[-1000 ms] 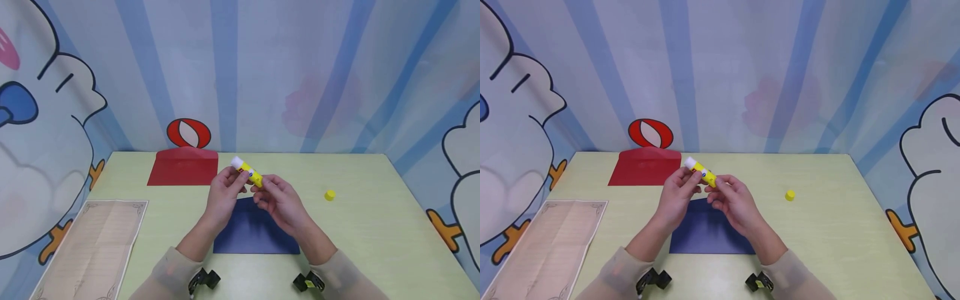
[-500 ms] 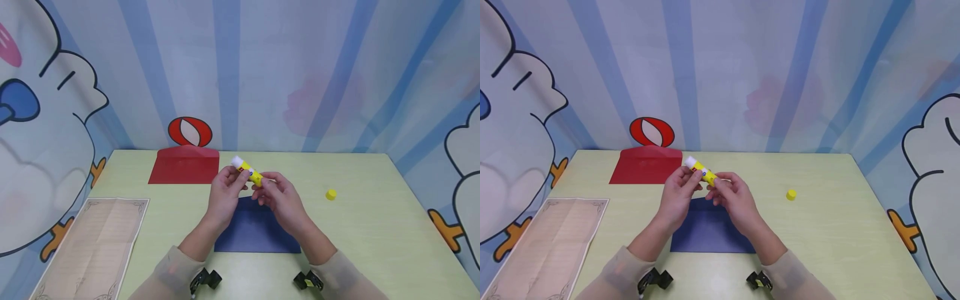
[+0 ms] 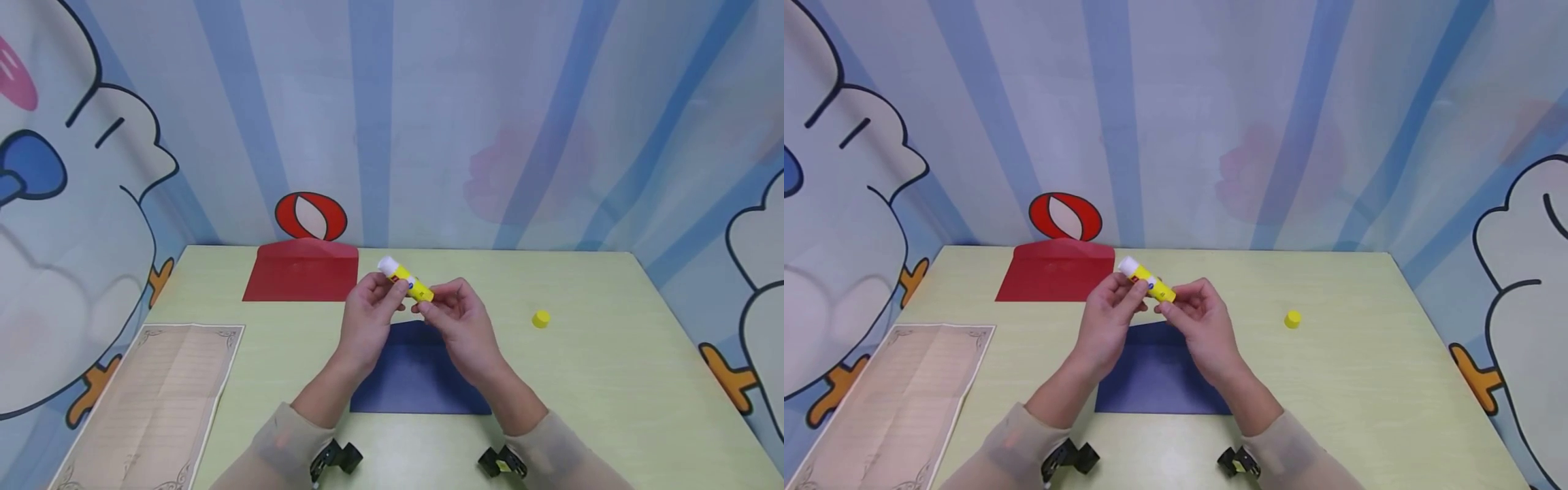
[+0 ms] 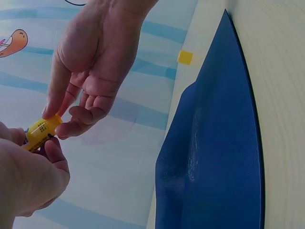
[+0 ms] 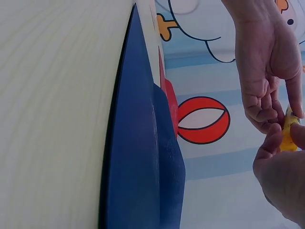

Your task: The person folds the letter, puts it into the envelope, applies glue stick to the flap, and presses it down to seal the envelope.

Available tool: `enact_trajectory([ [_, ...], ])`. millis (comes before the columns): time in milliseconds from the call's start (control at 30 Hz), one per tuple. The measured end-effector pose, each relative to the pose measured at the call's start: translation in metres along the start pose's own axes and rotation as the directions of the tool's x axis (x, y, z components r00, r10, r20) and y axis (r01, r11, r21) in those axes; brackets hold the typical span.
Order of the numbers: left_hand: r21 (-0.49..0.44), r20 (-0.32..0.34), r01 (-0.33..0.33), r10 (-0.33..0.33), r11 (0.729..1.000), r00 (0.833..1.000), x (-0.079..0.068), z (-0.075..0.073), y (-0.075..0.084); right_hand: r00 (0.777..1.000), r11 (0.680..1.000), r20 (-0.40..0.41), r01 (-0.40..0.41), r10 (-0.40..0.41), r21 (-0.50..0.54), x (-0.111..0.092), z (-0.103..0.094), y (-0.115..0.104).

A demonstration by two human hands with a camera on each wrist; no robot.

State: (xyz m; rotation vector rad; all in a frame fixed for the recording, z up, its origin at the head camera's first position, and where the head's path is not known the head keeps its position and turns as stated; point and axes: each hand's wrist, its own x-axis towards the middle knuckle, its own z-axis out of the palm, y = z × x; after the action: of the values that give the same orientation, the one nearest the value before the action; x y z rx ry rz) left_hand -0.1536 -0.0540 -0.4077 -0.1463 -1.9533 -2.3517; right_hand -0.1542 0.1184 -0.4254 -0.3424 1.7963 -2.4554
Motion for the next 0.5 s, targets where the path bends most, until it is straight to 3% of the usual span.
enact_trajectory([
  [267,0.004,-0.005,0.0,0.0,1.0,1.0,-0.0011,-0.0001,0.0018,0.987,0.987,0.045,-0.155,0.154,0.03,0.0012,-0.0001,-0.0021],
  [367,0.004,0.003,-0.006,0.006,1.0,1.0,-0.0011,-0.0002,0.0017,0.992,0.991,0.037,-0.126,0.125,0.042,0.0017,0.0,-0.0014],
  [500,0.012,0.0,-0.007,0.007,1.0,1.0,-0.0007,-0.0003,0.0013,0.999,0.999,0.017,-0.03,0.03,0.03,0.0009,0.0002,0.0005],
])
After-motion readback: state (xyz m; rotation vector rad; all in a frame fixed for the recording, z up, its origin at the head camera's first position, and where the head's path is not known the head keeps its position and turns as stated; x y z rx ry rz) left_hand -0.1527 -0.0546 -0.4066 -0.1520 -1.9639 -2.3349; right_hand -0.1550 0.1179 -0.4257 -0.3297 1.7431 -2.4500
